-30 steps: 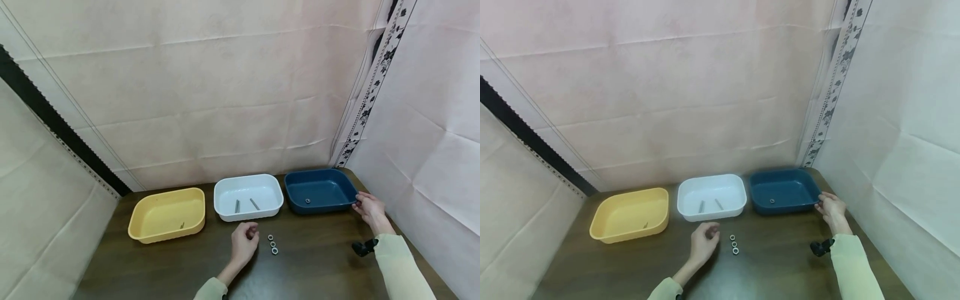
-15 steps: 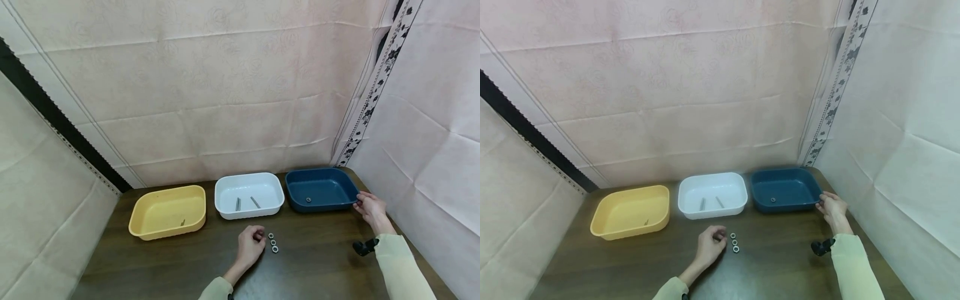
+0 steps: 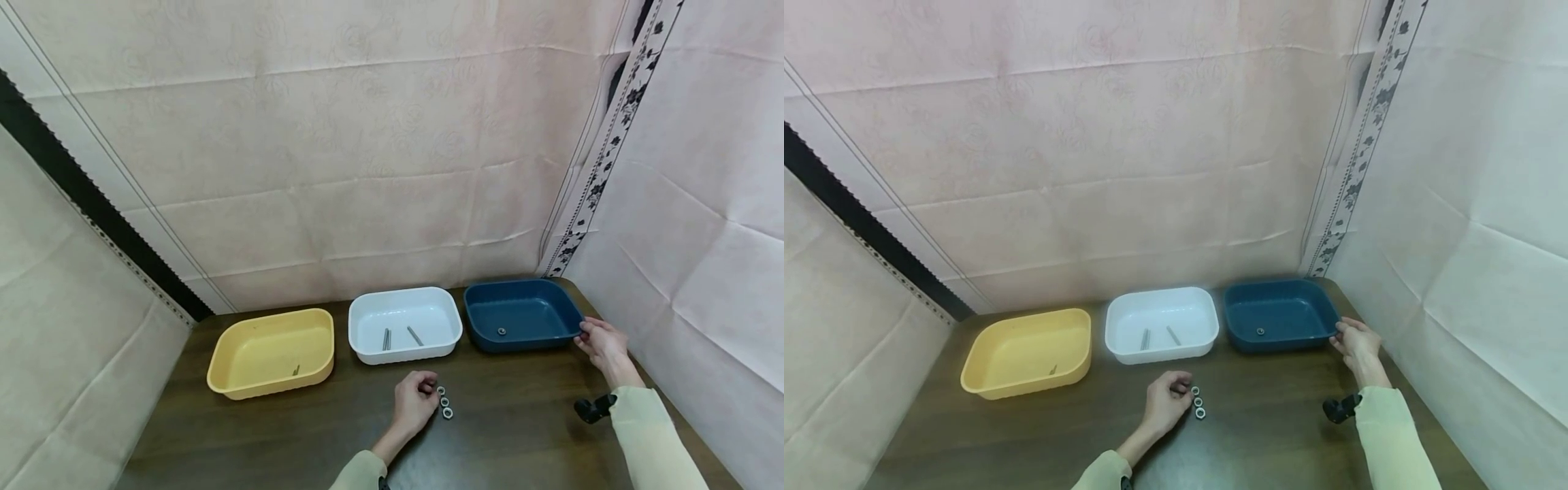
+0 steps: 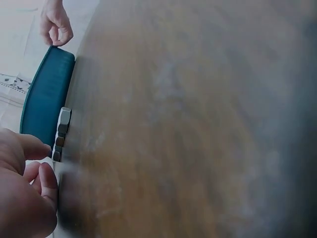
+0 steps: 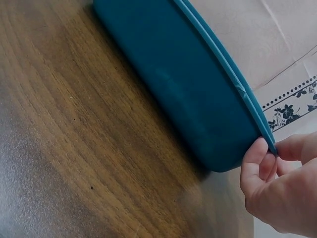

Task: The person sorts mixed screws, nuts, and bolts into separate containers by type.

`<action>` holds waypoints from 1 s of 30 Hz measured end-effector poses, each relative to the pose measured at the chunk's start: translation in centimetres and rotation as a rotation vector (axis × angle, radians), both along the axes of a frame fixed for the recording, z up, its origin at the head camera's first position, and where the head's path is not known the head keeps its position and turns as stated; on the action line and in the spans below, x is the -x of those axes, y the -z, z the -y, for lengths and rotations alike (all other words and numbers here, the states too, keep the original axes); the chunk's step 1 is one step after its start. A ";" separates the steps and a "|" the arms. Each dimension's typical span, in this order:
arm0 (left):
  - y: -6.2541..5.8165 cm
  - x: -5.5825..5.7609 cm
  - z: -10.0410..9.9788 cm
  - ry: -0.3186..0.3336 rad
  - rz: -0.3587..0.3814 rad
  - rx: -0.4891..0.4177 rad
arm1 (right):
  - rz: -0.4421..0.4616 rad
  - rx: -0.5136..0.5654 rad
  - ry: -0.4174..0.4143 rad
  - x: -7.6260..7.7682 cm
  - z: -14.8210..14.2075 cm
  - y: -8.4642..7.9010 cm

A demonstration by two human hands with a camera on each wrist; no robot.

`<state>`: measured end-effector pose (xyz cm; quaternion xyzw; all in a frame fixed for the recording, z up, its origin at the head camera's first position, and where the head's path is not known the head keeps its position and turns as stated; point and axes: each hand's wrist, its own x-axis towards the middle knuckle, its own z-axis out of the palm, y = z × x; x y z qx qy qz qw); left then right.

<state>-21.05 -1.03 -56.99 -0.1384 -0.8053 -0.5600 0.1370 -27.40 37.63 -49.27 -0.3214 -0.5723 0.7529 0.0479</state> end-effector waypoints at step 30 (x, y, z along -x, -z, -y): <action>-0.1 0.3 -0.2 0.016 -0.018 0.167 | 0.001 -0.022 -0.012 0.0 0.0 0.2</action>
